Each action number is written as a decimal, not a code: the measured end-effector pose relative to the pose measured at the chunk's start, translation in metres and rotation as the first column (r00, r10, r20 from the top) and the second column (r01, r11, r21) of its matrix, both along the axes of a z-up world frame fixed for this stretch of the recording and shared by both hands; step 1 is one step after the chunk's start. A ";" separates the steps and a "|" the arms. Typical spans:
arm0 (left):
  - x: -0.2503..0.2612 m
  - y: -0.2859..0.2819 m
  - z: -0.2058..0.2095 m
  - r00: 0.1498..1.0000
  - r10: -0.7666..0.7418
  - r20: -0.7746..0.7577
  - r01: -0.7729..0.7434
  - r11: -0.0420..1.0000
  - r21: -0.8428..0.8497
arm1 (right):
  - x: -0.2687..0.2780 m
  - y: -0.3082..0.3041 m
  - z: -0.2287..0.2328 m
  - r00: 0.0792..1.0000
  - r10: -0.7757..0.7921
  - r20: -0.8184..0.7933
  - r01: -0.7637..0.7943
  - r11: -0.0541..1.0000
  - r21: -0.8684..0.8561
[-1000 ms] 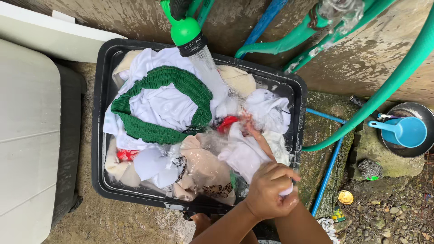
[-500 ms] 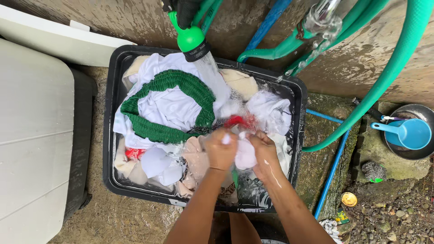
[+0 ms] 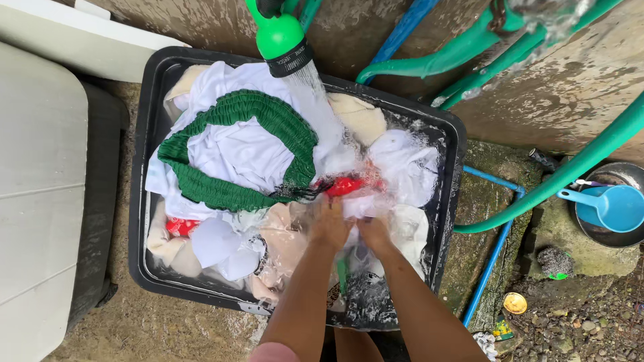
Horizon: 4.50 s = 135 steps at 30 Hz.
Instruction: The person washes laundry by rinsing and scrubbing garments in a tub of water by hand and with a brush, then places the items into a washing machine spin dryer.
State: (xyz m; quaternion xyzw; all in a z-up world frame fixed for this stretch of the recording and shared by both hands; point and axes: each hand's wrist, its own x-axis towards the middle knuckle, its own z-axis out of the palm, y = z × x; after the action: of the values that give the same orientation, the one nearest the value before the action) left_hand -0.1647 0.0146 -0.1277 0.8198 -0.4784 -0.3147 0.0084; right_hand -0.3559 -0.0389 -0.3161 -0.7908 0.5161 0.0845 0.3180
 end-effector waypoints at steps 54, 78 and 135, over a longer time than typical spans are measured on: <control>-0.048 0.076 0.474 0.949 -0.239 -0.204 -0.011 0.624 -0.781 | 0.062 0.009 0.543 0.322 -0.943 0.090 -0.101 0.061 0.993; 0.284 0.057 0.451 0.834 -0.052 -0.549 0.037 0.999 -0.039 | 0.366 0.151 0.702 -0.056 0.947 0.317 -0.414 0.267 -0.870; 0.777 0.420 0.654 0.053 0.079 -0.995 -0.942 -0.326 -0.076 | 0.944 0.116 0.883 0.566 -0.464 0.681 -0.453 0.515 0.728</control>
State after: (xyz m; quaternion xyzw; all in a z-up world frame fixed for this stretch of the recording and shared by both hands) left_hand 0.6121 0.4342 0.5267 0.5158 0.0831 -0.1672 0.8362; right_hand 0.5881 0.0774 0.5667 -0.4622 0.1929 -0.0530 0.8639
